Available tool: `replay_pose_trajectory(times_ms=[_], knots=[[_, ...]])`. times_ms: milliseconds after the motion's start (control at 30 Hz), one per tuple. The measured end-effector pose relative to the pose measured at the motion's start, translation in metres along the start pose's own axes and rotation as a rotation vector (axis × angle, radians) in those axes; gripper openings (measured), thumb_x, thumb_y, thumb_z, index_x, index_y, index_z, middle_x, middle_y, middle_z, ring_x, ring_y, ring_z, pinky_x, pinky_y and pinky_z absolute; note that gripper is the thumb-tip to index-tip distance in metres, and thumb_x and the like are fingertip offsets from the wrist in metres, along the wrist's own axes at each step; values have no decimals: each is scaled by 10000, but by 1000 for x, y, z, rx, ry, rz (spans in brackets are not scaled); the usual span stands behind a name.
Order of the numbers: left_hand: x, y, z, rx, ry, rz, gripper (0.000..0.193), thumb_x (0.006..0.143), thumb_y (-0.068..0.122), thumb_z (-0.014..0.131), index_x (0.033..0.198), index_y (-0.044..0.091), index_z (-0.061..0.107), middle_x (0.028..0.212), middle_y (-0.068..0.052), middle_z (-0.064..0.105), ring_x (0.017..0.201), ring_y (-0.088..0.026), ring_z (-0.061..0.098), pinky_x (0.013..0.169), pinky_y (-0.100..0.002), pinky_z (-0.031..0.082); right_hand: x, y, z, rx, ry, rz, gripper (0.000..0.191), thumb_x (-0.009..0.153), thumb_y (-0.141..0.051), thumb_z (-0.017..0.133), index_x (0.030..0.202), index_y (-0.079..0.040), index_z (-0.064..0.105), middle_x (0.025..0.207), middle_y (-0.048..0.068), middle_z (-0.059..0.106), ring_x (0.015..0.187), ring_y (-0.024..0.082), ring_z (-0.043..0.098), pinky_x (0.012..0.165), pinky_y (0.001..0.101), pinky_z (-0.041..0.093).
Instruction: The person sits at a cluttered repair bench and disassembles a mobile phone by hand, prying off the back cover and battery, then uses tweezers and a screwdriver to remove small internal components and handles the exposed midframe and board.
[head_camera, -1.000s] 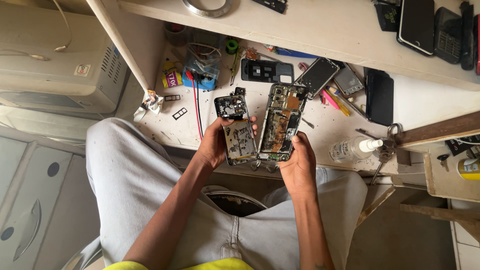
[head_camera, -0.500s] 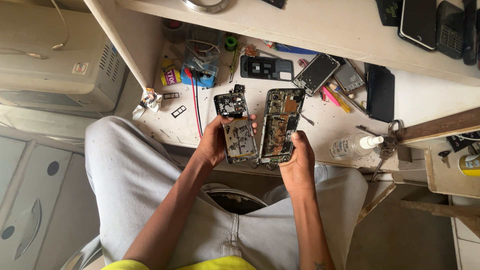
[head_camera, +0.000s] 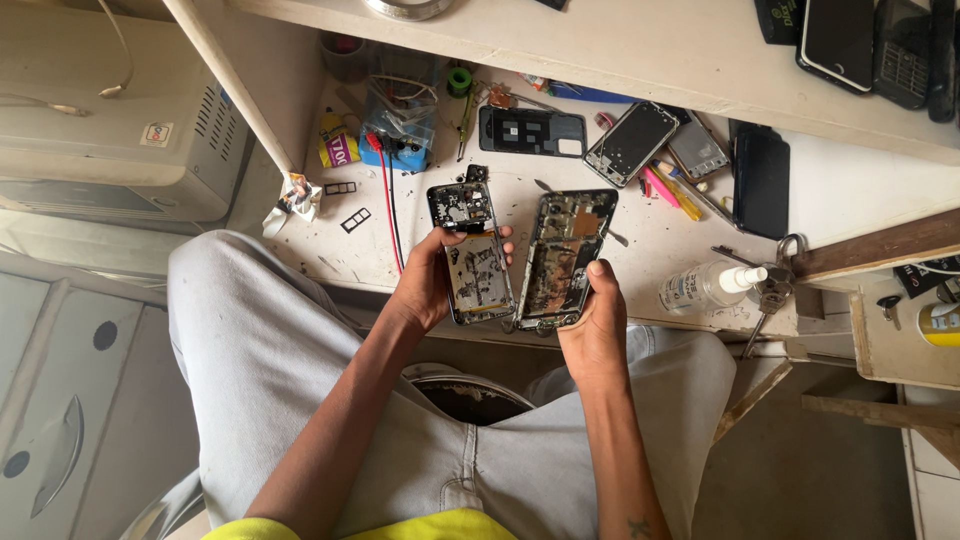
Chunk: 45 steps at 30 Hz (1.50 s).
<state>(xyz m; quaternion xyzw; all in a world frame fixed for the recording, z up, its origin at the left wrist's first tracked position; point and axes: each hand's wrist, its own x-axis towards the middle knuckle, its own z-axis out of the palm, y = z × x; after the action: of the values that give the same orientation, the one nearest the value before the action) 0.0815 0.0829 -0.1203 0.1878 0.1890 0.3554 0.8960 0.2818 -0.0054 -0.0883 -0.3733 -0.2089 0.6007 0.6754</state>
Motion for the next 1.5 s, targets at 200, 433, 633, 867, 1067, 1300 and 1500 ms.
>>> replay_pose_trajectory(times_ms=[200,433,633,867,1067,1300,1500], knots=[[0,0,0,5,-2,7,668,895,348,477,1413,-68,550,1225,-172,693,1085,-253,676,1014,-442,536,4,4,-8,13,30,15,486,985,-360,581,1316,-4,571,1257,92,684,1144,207,657,1038,410,508],[1,0,-1,19,-2,1,675,894,354,478,1419,-64,553,1225,-171,693,1079,-248,676,1004,-425,534,1,2,-4,-15,41,-43,445,1013,-332,600,1329,-21,566,1274,74,677,1149,191,657,1034,413,518],[0,0,0,40,22,-7,673,890,355,475,1417,-55,558,1228,-167,695,1078,-242,676,1001,-427,535,-2,-1,3,-37,9,-117,392,1057,-280,582,1396,-86,543,1339,14,623,1223,153,604,1055,388,501],[1,-1,-3,-6,12,-20,663,892,344,485,1413,-60,558,1239,-167,689,1092,-245,671,1004,-427,537,-6,-6,12,-63,1,-56,362,1032,-251,545,1378,-174,470,1361,41,583,1252,194,580,1034,448,505],[2,-2,-4,-49,8,0,646,898,335,500,1404,-63,551,1244,-175,683,1102,-251,670,1002,-412,539,-4,-1,7,-64,-77,-35,202,1011,-137,469,1212,-128,449,1340,155,596,1250,295,580,1031,523,519],[1,-2,-3,-46,-36,-8,646,895,342,504,1393,-64,566,1204,-157,685,1075,-248,663,996,-403,532,0,2,4,-151,30,-94,358,1015,-124,443,1372,-109,467,1351,130,571,1262,244,550,1086,446,474],[0,-2,-3,-72,-28,-12,634,901,343,507,1386,-62,566,1204,-146,685,1079,-240,661,1005,-396,525,-2,1,9,-36,-36,-51,319,957,-119,459,1276,-110,467,1298,161,623,1203,282,610,1042,474,513]])
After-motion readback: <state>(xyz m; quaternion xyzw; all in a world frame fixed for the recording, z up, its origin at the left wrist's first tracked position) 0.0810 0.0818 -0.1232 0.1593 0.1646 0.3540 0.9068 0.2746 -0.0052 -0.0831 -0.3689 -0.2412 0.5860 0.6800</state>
